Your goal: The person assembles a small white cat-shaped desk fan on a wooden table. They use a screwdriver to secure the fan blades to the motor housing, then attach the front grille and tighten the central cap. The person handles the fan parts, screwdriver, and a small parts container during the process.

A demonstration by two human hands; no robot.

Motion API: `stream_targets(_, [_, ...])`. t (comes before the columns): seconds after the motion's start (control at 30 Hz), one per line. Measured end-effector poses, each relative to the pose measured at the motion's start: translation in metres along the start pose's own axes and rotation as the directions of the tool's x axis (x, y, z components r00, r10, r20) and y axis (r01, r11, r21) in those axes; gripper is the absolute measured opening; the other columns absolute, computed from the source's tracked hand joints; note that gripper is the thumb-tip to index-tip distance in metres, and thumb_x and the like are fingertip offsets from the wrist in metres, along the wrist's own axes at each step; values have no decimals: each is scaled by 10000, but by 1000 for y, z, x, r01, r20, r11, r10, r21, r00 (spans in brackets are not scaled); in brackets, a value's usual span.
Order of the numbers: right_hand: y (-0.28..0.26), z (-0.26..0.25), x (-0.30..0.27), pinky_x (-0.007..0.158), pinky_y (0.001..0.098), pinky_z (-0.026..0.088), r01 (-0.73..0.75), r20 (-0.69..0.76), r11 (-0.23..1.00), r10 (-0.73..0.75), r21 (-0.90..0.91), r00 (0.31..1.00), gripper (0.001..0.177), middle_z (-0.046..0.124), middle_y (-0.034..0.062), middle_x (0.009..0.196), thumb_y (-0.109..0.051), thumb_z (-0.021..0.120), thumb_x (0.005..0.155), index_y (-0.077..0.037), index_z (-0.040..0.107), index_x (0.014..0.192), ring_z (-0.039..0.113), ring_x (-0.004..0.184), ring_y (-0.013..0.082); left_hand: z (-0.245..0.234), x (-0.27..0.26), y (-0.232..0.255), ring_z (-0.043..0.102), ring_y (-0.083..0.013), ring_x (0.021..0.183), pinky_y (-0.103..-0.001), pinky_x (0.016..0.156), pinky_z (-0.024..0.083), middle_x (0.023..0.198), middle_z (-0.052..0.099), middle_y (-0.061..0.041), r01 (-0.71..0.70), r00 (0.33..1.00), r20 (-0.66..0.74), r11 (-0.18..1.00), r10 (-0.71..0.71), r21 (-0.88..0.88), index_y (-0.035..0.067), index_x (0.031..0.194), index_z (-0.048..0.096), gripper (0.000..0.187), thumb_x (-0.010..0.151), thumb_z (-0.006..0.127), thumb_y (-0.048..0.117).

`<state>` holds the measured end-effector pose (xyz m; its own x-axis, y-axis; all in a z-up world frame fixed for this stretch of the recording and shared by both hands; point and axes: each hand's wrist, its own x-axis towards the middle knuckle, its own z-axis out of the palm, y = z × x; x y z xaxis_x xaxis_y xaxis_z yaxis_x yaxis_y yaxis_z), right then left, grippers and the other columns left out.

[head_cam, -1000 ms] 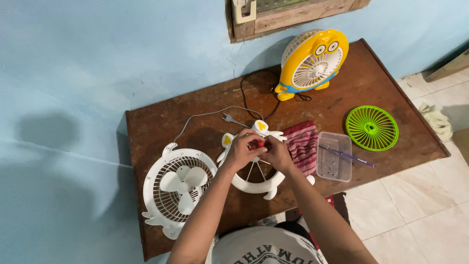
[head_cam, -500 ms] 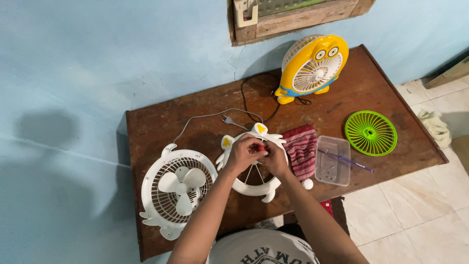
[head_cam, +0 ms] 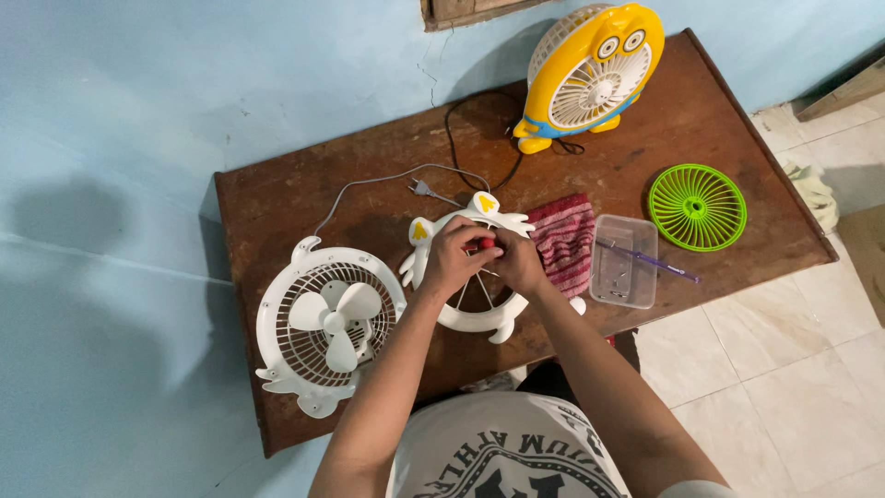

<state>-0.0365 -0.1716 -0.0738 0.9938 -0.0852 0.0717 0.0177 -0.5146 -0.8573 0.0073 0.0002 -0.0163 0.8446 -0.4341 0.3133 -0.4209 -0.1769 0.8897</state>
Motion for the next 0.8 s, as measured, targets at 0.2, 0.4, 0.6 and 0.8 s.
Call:
stream_targets(0.2, [-1, -5, 6, 747, 354, 571, 73, 58, 996, -76, 44, 995, 339, 739, 156, 931, -76, 818, 732, -28, 690, 1042, 716, 828, 228, -9, 1, -1, 735, -245, 938, -335, 810, 592, 1032, 747, -89, -152, 988, 44, 988, 151, 27, 77, 1051, 765, 260, 810, 853, 115])
stream_targets(0.4, [0, -14, 7, 747, 363, 578, 4, 120, 997, 5, -80, 993, 353, 754, 180, 918, -137, 841, 767, -50, 706, 1081, 749, 800, 263, -11, 3, -1, 726, -250, 964, -337, 818, 589, 1068, 757, -88, -98, 990, 111, 994, 93, 41, 67, 1112, 766, 271, 847, 820, 83])
stream_targets(0.6, [-8, 6, 1, 769, 413, 553, 134, -94, 976, -151, -172, 984, 404, 710, 212, 1008, -75, 837, 719, -5, 660, 1076, 687, 923, 371, -4, 1, 2, 730, -218, 889, -305, 779, 616, 1030, 705, -68, -1, 998, 56, 1000, 0, 10, 71, 1025, 758, 250, 803, 859, 123])
stream_targets(0.8, [-11, -9, 2, 766, 401, 582, 33, 81, 999, -33, 4, 996, 379, 734, 171, 955, -111, 846, 725, -45, 677, 1057, 734, 853, 329, -15, 5, -7, 749, -224, 1024, -342, 877, 606, 1111, 771, -60, -74, 985, 156, 997, 69, 25, 87, 1115, 770, 250, 868, 805, 87])
